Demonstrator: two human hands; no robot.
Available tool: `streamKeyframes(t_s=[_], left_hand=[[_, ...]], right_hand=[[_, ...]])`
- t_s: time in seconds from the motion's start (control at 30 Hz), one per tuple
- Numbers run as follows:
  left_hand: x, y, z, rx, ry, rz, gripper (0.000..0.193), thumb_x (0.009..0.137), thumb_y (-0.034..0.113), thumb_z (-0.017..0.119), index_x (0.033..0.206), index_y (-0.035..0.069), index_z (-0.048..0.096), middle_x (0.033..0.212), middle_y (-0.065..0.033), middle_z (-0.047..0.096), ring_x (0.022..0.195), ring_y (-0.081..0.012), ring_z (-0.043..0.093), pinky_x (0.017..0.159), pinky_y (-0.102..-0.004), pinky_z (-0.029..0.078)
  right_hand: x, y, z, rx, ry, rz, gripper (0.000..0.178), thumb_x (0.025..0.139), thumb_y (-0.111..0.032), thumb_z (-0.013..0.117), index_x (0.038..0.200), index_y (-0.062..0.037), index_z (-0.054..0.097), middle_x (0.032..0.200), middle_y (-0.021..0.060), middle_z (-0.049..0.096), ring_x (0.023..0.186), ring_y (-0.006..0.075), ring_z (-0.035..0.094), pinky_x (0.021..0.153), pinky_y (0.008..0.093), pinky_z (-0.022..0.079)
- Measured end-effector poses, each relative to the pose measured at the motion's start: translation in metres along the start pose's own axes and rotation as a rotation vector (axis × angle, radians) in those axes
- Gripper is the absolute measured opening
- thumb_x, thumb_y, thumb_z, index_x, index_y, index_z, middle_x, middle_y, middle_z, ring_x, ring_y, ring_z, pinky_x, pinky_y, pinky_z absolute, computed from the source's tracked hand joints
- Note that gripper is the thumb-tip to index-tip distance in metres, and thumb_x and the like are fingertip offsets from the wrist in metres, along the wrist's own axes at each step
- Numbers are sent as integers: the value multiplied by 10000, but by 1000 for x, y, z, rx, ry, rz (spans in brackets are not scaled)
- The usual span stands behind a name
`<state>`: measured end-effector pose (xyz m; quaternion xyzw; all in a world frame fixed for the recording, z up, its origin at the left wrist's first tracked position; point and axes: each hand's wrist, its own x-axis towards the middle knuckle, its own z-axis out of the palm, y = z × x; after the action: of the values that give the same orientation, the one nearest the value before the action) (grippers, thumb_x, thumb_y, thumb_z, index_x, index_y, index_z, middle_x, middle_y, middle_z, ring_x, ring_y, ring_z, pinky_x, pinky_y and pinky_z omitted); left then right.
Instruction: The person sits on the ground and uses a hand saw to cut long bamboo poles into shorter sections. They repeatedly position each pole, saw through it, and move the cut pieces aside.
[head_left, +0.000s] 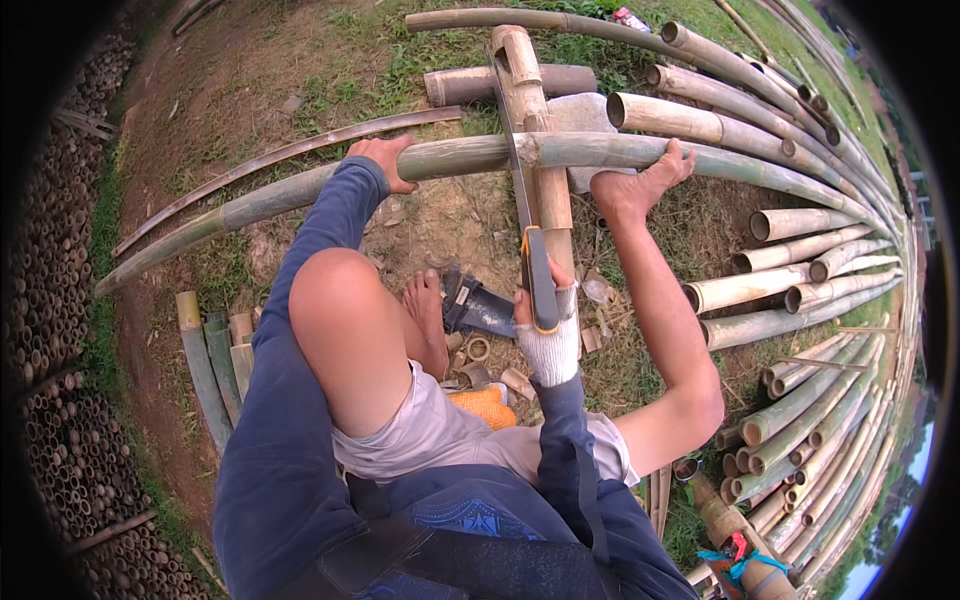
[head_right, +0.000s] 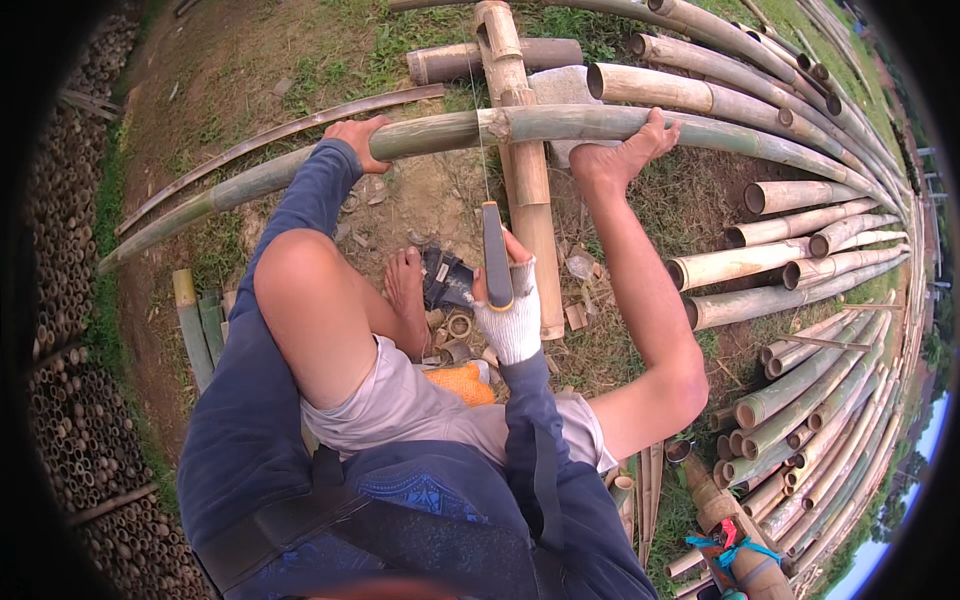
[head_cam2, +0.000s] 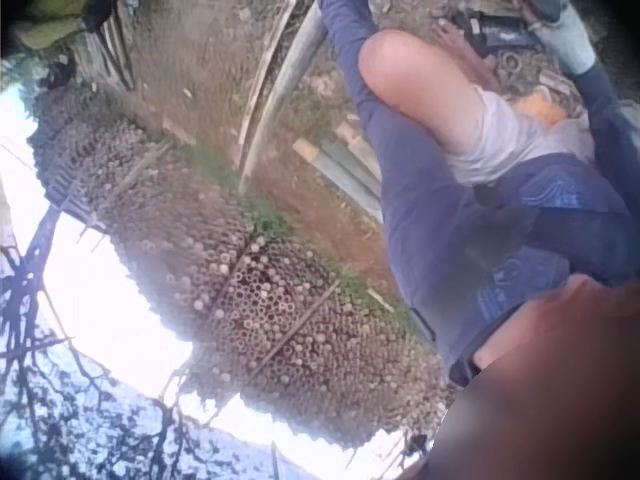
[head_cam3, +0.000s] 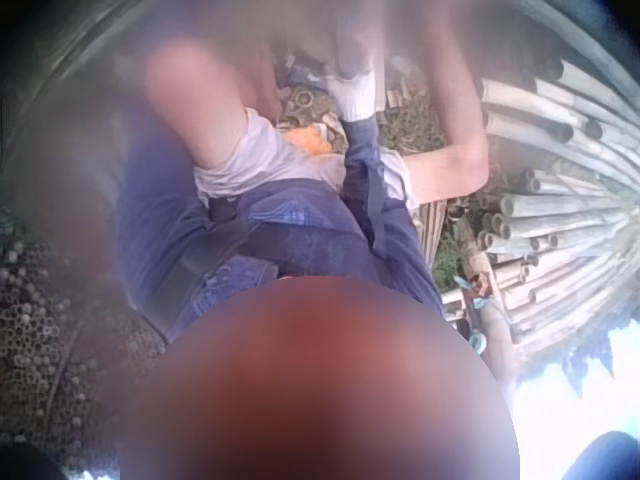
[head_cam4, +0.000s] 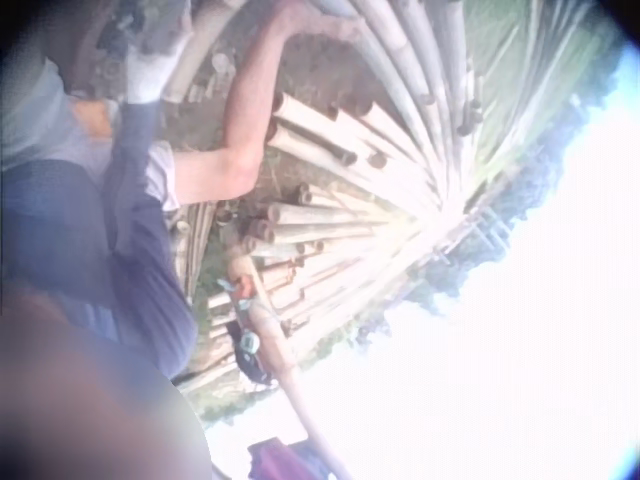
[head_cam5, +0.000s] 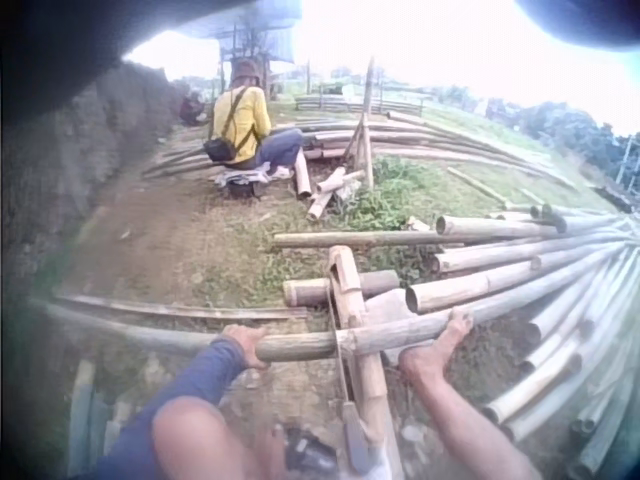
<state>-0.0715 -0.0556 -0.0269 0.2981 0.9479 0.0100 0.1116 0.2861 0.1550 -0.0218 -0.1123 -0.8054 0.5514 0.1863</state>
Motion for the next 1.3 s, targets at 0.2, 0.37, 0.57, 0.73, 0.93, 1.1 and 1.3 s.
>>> streamKeyframes(t_s=[0.2,0.37,0.57,0.73,0.93,1.1,1.3], left_hand=[[3,-2,15,4,-25,8,894,657,538,873,1456,259,586,1115,-152,792,1022,-357,762,950,-494,591],[-5,1,18,-48,27,-7,816,671,530,854,1399,242,622,1133,-117,793,1011,-348,761,930,-496,590],[-9,0,14,-32,-9,32,847,663,536,857,1419,240,613,1109,-144,793,1010,-359,761,934,-491,589],[-1,-4,14,-16,-15,19,849,670,538,859,1424,238,609,1117,-142,792,1017,-349,762,941,-484,593],[-5,2,11,-41,-27,-6,855,687,549,865,1446,257,602,1150,-121,793,1053,-334,760,967,-465,590],[-9,1,5,-24,41,41,856,670,552,855,1429,243,606,1082,-136,796,985,-370,762,919,-505,595],[3,-3,14,13,-47,-6,910,656,582,874,1464,274,589,1150,-145,790,1038,-364,758,948,-483,596]], right_hand=[[-157,-66,-49,-53,49,39,617,956,-107,668,1495,40,403,1384,183,549,1211,263,595,1087,418,465],[67,8,22,8,77,-184,517,991,-58,676,1465,-19,475,1243,117,605,1044,190,601,946,346,510],[52,31,14,-1,-18,-64,525,985,-64,683,1465,-27,472,1201,101,613,980,166,607,888,324,536],[-164,-24,-47,-145,29,6,586,961,-96,680,1482,-4,429,1233,119,590,1015,176,608,907,333,535],[8,5,13,11,89,34,554,972,-83,679,1472,-3,455,1240,124,604,1050,179,608,936,341,522],[111,31,45,206,56,51,511,992,-35,677,1466,-17,485,1305,148,608,1132,196,604,1002,357,500],[-134,-35,-30,-46,65,3,578,945,-43,659,1474,-5,431,1305,179,608,1116,213,630,947,376,533]])
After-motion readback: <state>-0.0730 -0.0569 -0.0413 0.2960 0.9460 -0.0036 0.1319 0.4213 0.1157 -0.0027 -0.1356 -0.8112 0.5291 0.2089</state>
